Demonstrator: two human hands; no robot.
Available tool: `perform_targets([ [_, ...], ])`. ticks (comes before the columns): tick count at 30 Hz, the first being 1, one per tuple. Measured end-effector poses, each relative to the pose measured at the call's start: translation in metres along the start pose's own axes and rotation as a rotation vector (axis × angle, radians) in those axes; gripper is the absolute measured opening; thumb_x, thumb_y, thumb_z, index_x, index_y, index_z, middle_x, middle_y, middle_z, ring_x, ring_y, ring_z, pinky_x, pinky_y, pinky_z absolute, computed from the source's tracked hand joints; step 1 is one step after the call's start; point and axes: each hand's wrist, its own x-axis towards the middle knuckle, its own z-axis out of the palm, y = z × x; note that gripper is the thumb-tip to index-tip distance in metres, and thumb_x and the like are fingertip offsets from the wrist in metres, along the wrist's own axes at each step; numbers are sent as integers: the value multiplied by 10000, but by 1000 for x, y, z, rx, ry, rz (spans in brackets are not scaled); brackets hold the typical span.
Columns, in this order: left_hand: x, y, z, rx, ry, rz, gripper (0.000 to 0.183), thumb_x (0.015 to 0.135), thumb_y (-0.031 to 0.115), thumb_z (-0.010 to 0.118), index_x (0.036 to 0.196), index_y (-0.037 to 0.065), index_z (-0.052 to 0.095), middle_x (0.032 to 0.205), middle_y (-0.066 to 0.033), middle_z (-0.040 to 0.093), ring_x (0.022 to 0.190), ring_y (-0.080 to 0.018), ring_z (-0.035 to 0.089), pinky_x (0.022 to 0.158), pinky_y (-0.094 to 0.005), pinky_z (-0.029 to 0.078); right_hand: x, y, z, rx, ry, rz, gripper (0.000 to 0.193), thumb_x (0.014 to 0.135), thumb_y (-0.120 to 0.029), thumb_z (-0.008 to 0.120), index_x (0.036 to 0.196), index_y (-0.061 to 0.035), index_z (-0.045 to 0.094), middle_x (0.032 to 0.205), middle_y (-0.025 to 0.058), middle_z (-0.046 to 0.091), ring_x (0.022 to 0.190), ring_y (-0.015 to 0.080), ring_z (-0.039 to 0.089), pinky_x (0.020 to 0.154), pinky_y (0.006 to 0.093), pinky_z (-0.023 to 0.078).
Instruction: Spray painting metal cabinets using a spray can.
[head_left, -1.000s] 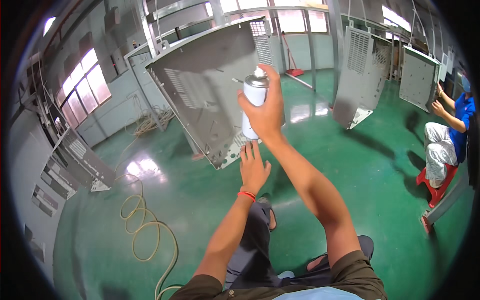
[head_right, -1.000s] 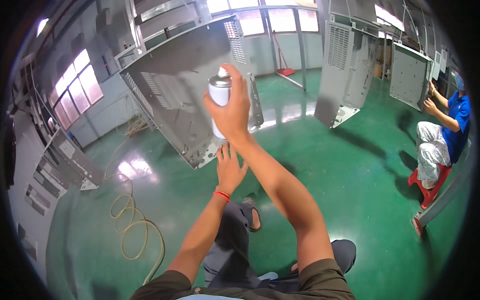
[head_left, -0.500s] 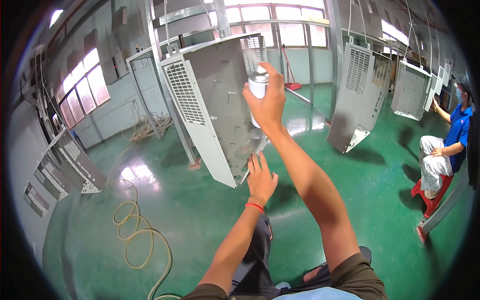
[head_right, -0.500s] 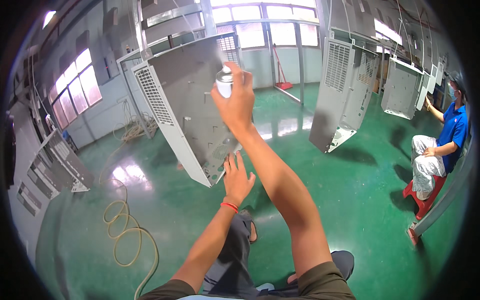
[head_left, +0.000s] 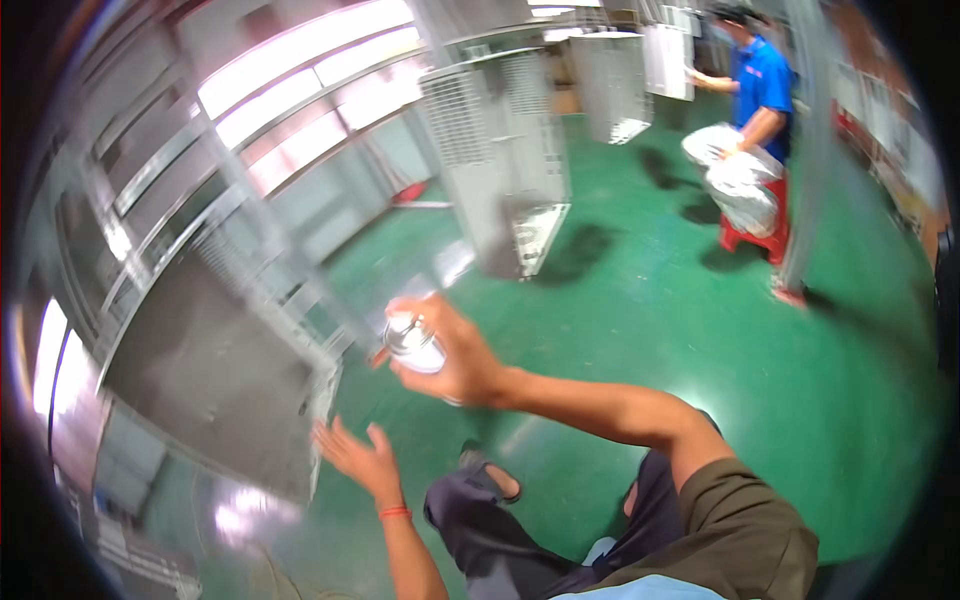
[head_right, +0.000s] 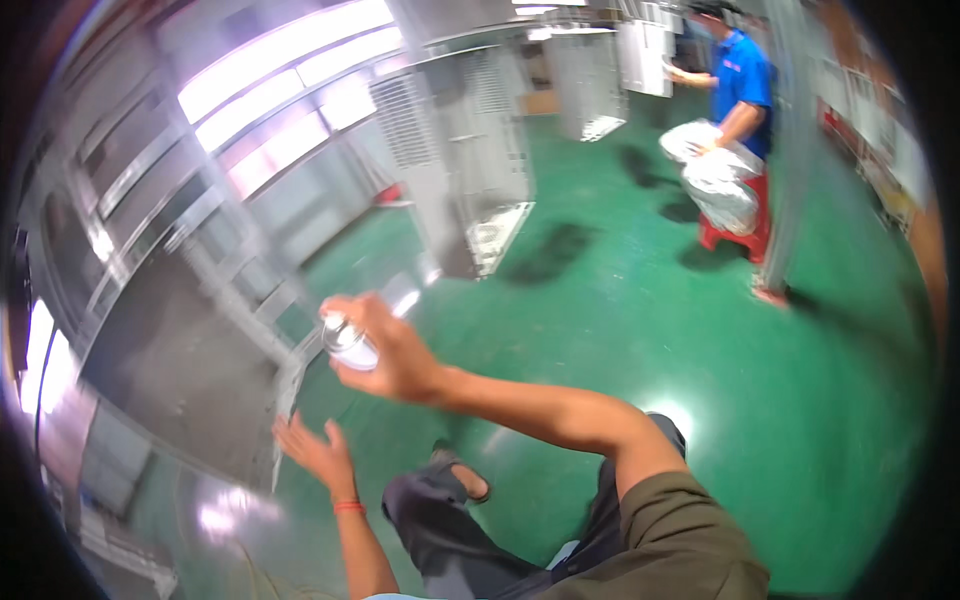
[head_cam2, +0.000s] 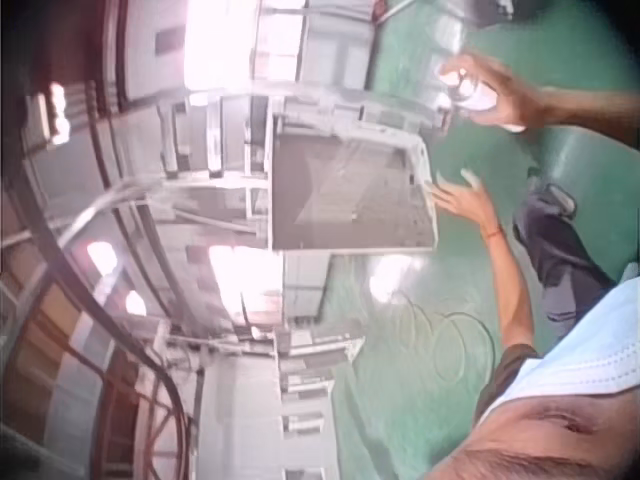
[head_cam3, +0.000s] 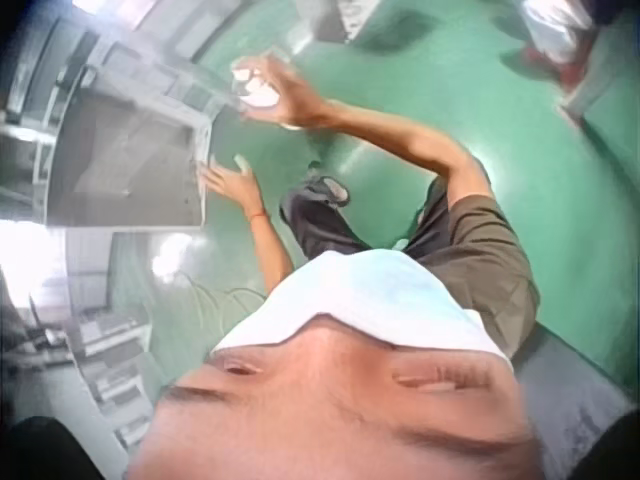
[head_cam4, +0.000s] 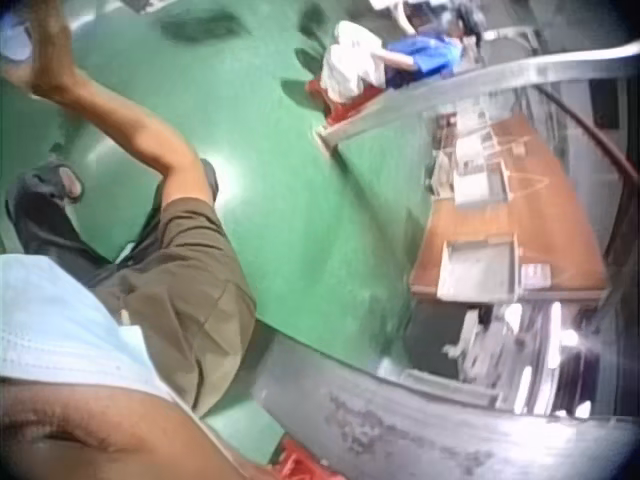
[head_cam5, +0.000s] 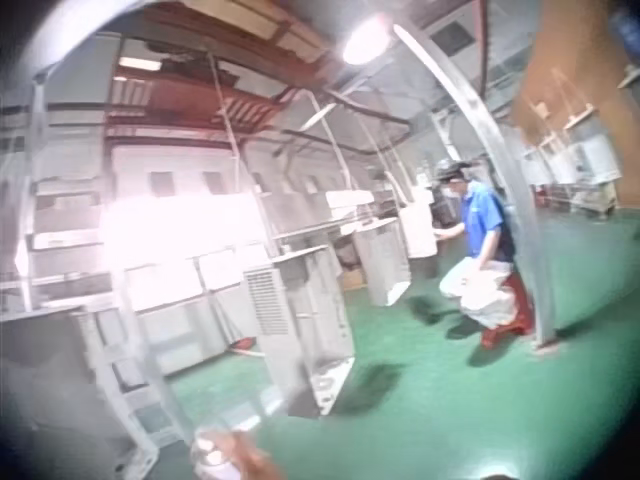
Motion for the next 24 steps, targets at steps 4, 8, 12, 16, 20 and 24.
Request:
perform_targets([
  [4,1,40,41,-576,-203,-61,478,972,86,680,1425,-9,563,1479,-200,561,1381,-385,517,1043,-485,497,-53,3,-64,-63,-59,247,717,862,-71,821,1509,-148,520,1279,120,615,1043,320,693,953,428,566],
  [8,10,107,104,-769,-479,51,339,988,57,661,1324,22,627,1243,-140,654,1149,-315,628,940,-434,511,-90,4,-128,-77,107,470,723,869,-85,813,1518,-165,503,1319,130,620,1071,273,680,978,423,562],
  [12,10,136,164,-687,-770,371,340,985,64,670,1320,25,624,1080,-162,678,1074,-356,647,928,-481,527,-101,3,-167,-12,212,756,754,863,-135,822,1530,-176,474,1329,121,616,1135,246,657,1000,413,550],
  [16,-41,148,255,-662,-1036,552,367,996,109,682,1349,36,612,1213,-246,709,1140,-431,667,968,-499,532,-131,34,-196,-203,359,693,780,868,-202,831,1543,-182,440,1409,97,562,1254,250,602,1057,418,507],
  [20,-103,70,333,-658,-1308,948,272,1001,222,710,1194,31,720,959,-173,759,824,-279,696,735,-424,550,-144,80,-188,109,491,863,797,851,-133,793,1539,-178,394,1362,105,496,1243,250,521,1084,386,457],
  [24,-107,101,359,-484,-1742,1146,467,1014,318,738,1358,10,676,1076,-250,775,955,-379,737,848,-469,569,-136,51,-208,313,593,969,791,878,-103,744,1549,-239,347,1033,72,546,840,166,564,713,363,501],
])
